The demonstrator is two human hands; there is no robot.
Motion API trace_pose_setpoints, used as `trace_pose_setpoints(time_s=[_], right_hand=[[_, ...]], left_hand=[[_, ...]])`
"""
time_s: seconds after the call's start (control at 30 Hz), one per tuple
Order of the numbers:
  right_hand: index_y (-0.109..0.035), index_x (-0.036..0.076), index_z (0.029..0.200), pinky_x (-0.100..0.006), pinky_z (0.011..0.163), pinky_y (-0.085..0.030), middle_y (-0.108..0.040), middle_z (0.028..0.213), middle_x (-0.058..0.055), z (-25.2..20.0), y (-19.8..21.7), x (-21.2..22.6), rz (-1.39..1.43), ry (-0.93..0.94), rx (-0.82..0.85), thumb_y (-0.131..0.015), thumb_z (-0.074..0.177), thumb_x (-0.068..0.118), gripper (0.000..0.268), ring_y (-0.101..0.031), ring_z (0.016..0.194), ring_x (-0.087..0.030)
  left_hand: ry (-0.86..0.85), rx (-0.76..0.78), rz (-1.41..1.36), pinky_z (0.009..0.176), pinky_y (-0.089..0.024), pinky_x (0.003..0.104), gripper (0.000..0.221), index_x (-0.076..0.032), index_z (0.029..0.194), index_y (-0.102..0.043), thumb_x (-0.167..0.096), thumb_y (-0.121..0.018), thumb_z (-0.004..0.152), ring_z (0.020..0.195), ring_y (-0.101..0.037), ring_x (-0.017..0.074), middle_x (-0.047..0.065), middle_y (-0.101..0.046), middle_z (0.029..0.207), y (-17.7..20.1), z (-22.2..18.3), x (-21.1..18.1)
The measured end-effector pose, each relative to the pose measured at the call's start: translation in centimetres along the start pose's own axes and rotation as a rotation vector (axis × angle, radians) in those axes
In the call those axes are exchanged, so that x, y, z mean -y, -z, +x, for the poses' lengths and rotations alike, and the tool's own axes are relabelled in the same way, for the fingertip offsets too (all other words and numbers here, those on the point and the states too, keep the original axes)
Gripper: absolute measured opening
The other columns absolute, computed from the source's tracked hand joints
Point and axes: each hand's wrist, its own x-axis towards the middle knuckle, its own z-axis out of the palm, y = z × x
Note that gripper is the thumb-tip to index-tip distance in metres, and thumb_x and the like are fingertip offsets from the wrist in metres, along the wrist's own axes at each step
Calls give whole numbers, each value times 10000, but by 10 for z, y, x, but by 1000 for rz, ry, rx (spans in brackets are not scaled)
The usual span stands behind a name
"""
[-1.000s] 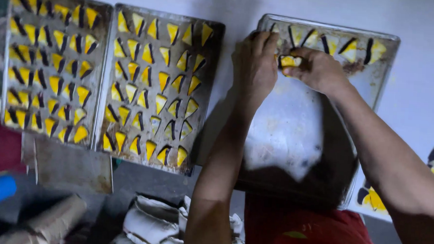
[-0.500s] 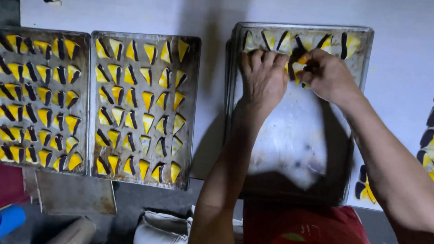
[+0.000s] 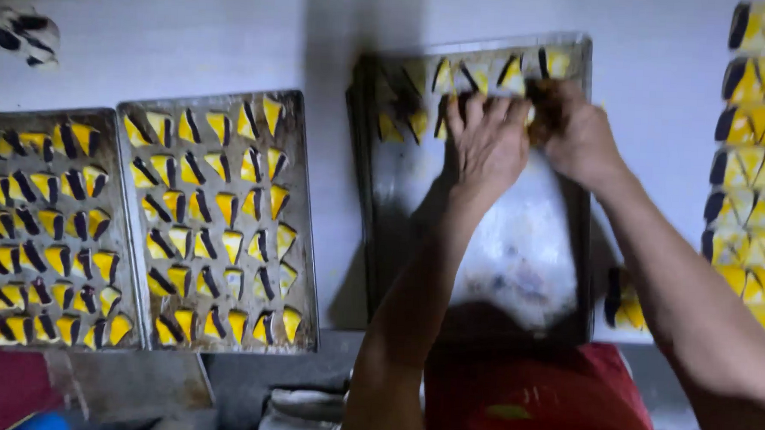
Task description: Arranging small triangular dough pieces onto metal baking trays in an organized grid pattern.
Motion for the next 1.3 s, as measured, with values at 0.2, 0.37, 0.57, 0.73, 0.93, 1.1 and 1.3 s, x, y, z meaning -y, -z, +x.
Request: trace_pose_setpoints(time_s=[0.2, 0.37, 0.57, 0.73, 0.93, 1.1, 1.3], right_hand=[[-592, 21, 1278, -318, 879, -538, -735, 1112, -131, -14, 0, -23, 192, 94, -223, -618, 875, -68, 414, -693, 951, -214], [-614, 9, 1392, -473, 901, -505, -720, 1242, -178, -33, 5, -35, -45, 280, -296, -567, 911, -76, 490, -578, 999, -422], [-416, -36, 1548, -313, 873, -500, -655, 1328, -301, -111, 104, -77, 192, 167, -273, -493, 1096, -126, 467, -648, 1197, -288], [-755, 19, 1144, -450, 758, -568, -764, 1008, -164, -217, 172, -132, -252, -57, -29, -673, 1029, 64, 149, -701, 819, -324], [-700, 127, 1261, -459, 808, -543, -613, 1099, -116, -285, 111, -206, -159, 28, -61, -673, 952, 180, 315, -656, 983, -342], [-713, 150, 1223, -474, 778, -581, -638, 1032, -104, -290, 99, -226, -139, -20, -98, -704, 911, 208, 318, -683, 919, -379], [-687, 146, 1219, -486, 824, -596, -671, 1144, -119, -281, 111, -175, -212, 73, 7, -640, 910, 243, 328, -669, 1070, -384]], left_hand=[[40, 61, 41, 1189, -300, 620, 467, -286, 1160, -706, -348, -803, 707, 1168, -527, 307, 3, -638, 1077, 3, -2, -10], [-23, -25, 82, 1195, -375, 550, 575, -310, 1439, -563, -333, -706, 882, 1253, -565, 285, -18, -614, 1371, -9, -15, -36], [-223, -121, 50, 840, -451, 530, 356, -163, 1166, -733, -235, -770, 820, 947, -568, 353, 96, -621, 1217, 33, -11, -76], [-175, 224, -244, 789, -488, 505, 377, -117, 1239, -686, -137, -700, 863, 899, -626, 342, 73, -718, 1033, 40, -58, -158], [-375, 374, -194, 862, -451, 495, 266, -85, 969, -600, -211, -665, 744, 905, -575, 376, 126, -600, 925, -66, -154, -247], [-381, 439, -108, 691, -510, 524, 352, -113, 1045, -605, -264, -648, 730, 898, -609, 390, 110, -606, 967, -86, -165, -251], [-96, 640, -246, 926, -514, 590, 608, 11, 1341, -580, -168, -686, 770, 1126, -594, 499, 233, -600, 1221, -6, -151, -233]])
